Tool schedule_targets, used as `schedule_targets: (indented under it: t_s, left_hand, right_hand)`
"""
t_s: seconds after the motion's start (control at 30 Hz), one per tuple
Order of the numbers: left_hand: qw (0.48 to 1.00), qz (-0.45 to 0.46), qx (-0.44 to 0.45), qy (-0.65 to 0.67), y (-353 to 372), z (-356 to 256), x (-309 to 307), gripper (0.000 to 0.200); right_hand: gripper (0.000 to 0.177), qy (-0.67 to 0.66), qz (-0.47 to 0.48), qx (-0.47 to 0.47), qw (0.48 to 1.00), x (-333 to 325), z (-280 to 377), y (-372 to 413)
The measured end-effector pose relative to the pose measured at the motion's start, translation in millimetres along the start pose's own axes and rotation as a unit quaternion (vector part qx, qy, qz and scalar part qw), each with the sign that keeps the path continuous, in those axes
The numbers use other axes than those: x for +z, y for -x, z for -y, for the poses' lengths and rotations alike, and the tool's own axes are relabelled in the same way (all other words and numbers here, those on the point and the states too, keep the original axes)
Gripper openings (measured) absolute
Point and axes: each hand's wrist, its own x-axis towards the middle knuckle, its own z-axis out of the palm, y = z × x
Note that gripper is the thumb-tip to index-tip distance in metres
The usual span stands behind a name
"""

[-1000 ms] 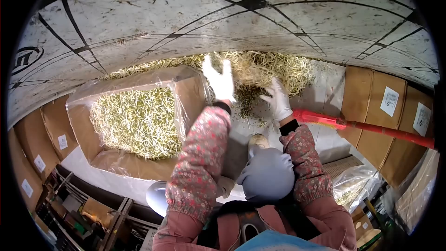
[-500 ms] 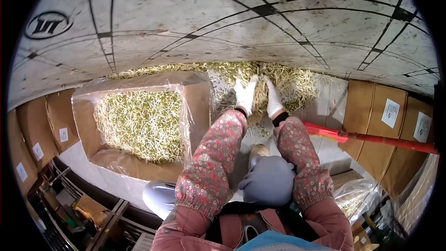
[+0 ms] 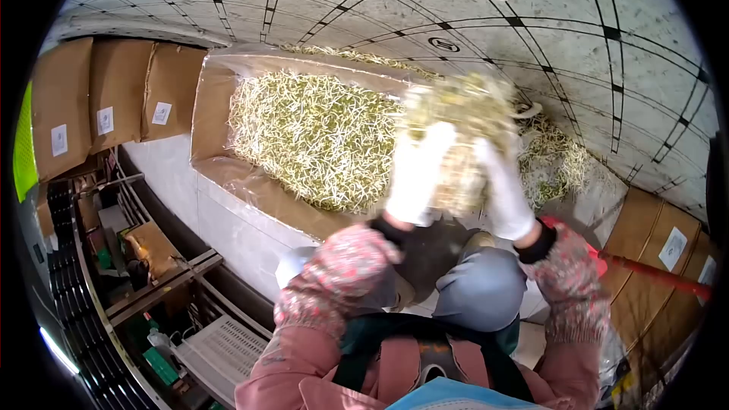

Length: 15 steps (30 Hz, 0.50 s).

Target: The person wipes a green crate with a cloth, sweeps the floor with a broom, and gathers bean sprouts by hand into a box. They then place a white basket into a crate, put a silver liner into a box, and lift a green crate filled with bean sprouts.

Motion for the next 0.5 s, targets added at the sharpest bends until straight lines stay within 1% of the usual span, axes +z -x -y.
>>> schedule_targets:
  t_s: [0.03,0.07,0.1,0.13,0.17,0.2,0.23,0.27,0.3,0.33,0.37,0.4,0.43,0.47,0.5]
  left_hand:
    - [0.971,-0.001,0.100,-0.215,1.4,-26.6,-34.4,0.043]
    - [0.917,-0.028,0.163,-0.362,-0.7,-49.4,-67.2,0.045]
    - [0.912,-0.067,0.173,-0.365,-3.7,-74.0,-97.8,0.048]
    - [0.984,-0.155,0.028,-0.081,-13.0,-101.8,-105.3,0.054]
    - [0.966,-0.195,0.076,-0.154,-21.7,-124.5,-120.9,0.057]
    - [0.936,-0.235,0.131,-0.228,-23.6,-139.8,-124.3,0.061]
    - [0.885,-0.342,0.146,-0.282,-14.2,-154.6,-110.3,0.069]
    - [0.807,-0.448,0.140,-0.357,-9.3,-157.3,-122.1,0.073]
    - [0.800,-0.425,0.187,-0.380,-5.5,-154.6,-122.1,0.072]
    - [0.790,-0.401,0.233,-0.401,-1.4,-151.8,-122.3,0.070]
    - [0.800,-0.348,0.291,-0.393,2.5,-140.2,-103.7,0.069]
    - [0.815,-0.309,0.321,-0.371,1.2,-120.6,-80.2,0.063]
    - [0.827,-0.268,0.350,-0.349,-1.3,-99.0,-51.9,0.058]
    - [0.877,-0.182,0.292,-0.336,0.4,-73.9,-28.2,0.054]
    - [0.914,-0.101,0.223,-0.323,2.2,-49.0,-4.5,0.051]
  right_hand:
    - [0.051,0.011,0.091,0.001,0.996,33.4,6.1,-8.0]
    - [0.055,0.016,0.159,0.008,0.987,53.9,5.8,-14.1]
    - [0.058,0.017,0.231,0.019,0.973,73.8,0.3,-20.1]
    - [0.061,0.020,0.283,0.029,0.958,87.3,-5.1,-25.6]
    - [0.065,0.031,0.316,0.044,0.947,95.0,-12.5,-32.0]
    - [0.068,0.070,0.315,0.059,0.945,103.1,-23.2,-41.3]
    - [0.066,0.157,0.251,0.075,0.952,107.5,-32.7,-53.5]
    - [0.060,0.144,0.274,0.058,0.949,94.4,-35.8,-57.2]
    - [0.055,0.128,0.301,0.048,0.944,78.7,-42.7,-57.2]
    - [0.044,0.134,0.279,0.026,0.951,52.9,-48.4,-58.1]
    - [0.035,0.138,0.248,-0.029,0.959,18.3,-50.1,-59.9]
    - [0.026,0.168,0.173,-0.036,0.970,-13.7,-39.5,-54.8]
    - [0.024,0.178,0.071,-0.031,0.981,-52.9,-46.7,-55.2]
    - [0.023,0.242,-0.045,-0.113,0.963,-101.2,-63.0,-56.7]
    - [0.024,0.216,-0.138,-0.128,0.958,-137.7,-55.0,-49.9]
